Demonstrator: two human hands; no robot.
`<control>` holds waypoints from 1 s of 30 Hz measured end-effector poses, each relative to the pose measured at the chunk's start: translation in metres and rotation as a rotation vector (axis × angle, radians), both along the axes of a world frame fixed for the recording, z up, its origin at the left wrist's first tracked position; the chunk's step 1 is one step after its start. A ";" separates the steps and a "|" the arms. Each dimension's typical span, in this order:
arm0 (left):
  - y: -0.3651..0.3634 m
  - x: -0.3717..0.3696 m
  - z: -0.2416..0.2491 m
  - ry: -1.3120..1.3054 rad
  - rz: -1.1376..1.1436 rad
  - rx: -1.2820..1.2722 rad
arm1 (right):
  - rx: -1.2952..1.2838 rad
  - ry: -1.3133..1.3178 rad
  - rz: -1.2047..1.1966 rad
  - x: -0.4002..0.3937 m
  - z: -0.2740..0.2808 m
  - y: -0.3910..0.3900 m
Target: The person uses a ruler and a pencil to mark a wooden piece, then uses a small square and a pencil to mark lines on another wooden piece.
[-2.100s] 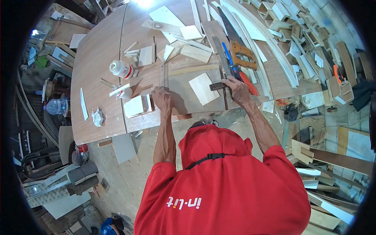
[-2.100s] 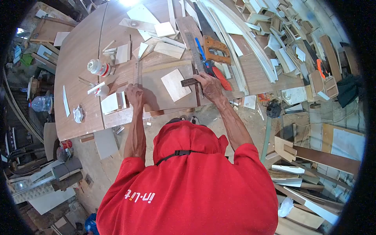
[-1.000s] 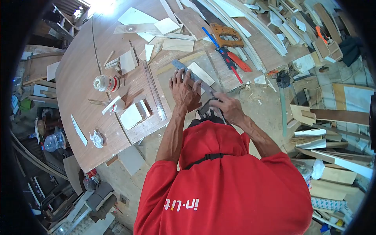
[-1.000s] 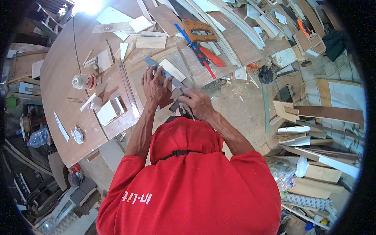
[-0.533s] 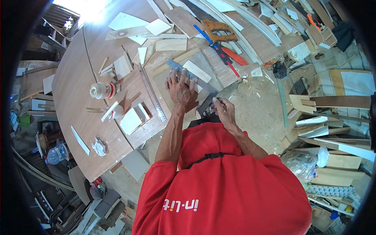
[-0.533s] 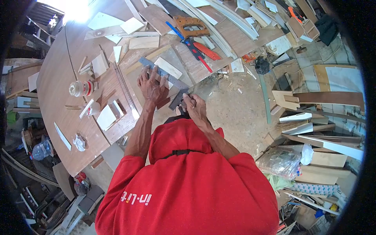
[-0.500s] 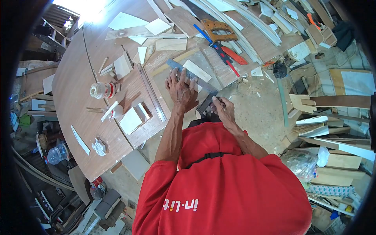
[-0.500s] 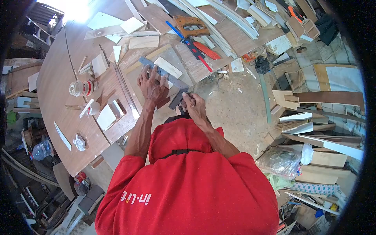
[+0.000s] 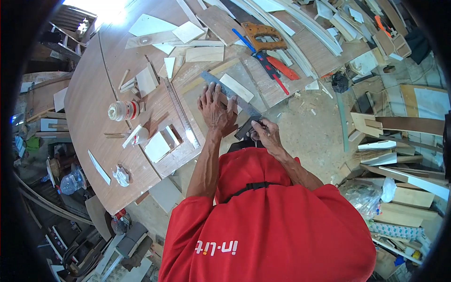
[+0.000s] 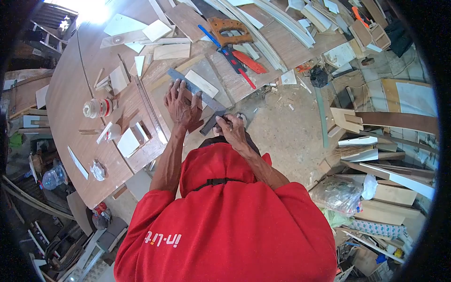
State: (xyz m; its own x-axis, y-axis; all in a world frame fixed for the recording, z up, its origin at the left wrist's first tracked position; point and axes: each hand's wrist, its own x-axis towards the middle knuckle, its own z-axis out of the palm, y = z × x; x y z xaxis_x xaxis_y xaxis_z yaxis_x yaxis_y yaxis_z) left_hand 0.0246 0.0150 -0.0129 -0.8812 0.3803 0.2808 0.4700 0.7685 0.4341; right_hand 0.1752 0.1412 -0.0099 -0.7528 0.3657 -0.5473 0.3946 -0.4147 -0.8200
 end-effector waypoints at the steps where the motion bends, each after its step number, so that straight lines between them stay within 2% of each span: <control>1: 0.001 0.000 0.001 -0.009 0.005 -0.009 | -0.005 -0.004 -0.001 0.001 -0.002 0.002; 3: 0.001 0.001 0.003 -0.023 0.008 -0.026 | 0.032 0.004 0.086 0.003 -0.003 0.006; 7: 0.002 0.002 0.007 -0.027 0.007 -0.037 | -0.029 0.010 0.055 0.004 0.001 0.005; 30: 0.001 0.001 0.002 -0.055 0.011 -0.046 | 0.043 0.013 0.114 0.006 -0.002 0.009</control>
